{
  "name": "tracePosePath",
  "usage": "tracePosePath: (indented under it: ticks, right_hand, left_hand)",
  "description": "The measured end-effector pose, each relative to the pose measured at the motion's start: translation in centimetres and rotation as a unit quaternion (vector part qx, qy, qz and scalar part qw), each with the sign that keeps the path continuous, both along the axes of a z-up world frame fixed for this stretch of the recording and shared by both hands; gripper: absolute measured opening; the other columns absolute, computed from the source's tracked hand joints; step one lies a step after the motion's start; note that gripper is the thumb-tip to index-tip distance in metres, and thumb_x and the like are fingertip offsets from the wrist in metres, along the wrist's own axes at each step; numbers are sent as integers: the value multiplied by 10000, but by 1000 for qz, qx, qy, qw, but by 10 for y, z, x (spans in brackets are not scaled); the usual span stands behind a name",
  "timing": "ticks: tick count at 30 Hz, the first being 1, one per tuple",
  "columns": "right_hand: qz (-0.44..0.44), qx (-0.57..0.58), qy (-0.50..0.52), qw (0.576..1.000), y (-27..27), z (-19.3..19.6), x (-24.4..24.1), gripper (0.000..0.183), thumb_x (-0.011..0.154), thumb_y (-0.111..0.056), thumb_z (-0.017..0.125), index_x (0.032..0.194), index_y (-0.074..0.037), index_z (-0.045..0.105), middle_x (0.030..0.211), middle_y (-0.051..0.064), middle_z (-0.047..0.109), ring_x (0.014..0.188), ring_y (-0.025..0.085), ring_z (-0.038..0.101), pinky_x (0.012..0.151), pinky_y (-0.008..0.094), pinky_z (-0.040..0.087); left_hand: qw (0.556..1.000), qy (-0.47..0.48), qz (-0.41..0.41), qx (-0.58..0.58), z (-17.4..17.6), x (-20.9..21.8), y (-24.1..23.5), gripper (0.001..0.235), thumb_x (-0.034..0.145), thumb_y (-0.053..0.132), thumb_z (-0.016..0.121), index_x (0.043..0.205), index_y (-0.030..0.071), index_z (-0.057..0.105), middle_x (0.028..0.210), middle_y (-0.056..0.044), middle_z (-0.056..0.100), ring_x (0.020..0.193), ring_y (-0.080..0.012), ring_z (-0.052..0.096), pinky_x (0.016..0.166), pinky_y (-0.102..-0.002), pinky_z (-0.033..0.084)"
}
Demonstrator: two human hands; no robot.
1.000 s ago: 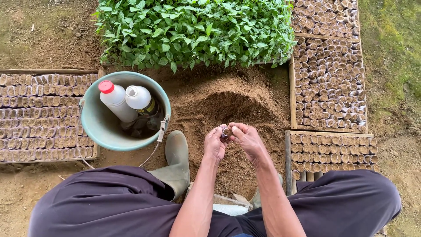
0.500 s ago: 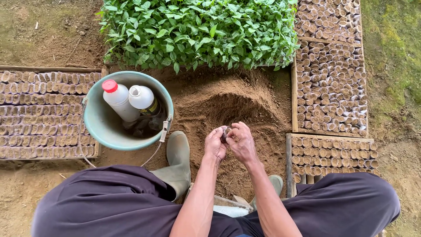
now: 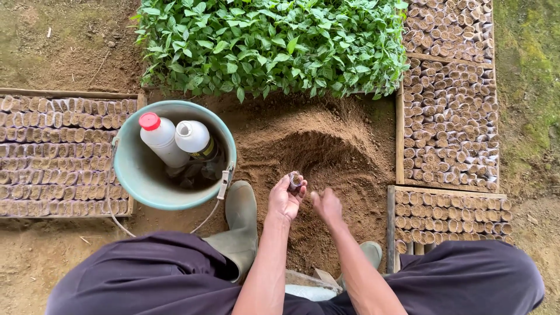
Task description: Plant seeds into small soil-filled containers in a nursery tray
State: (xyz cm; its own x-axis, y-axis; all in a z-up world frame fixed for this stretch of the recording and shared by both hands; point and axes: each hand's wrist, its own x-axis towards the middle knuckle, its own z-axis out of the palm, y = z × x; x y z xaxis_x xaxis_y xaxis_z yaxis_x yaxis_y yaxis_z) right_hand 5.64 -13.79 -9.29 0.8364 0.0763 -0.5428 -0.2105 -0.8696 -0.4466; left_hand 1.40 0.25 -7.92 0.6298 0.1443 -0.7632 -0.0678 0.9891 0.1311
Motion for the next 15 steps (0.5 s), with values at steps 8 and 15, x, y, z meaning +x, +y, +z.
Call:
tracePosePath:
  ticks: [8,15]
  right_hand:
    - [54,15,27,998,50,15,-28,492,1019,-443,581,1183,-8,421,1227,360,550,1123,649,589,1031,704,479]
    - [-184,202,79,959,22,-38,-14,180,908,-118,675,991,41,662,846,251,640,639,371,662,511,456,546]
  left_hand:
    - [996,-74,-28,-38,14,-1,4,294,1049,232,572,1272,59,657,978,-147,718,743,-189,693,502,-114,481]
    - [995,-76,-67,25,25,5,1,299,1060,227,527,1260,57,671,950,-205,734,705,-245,688,529,-206,531]
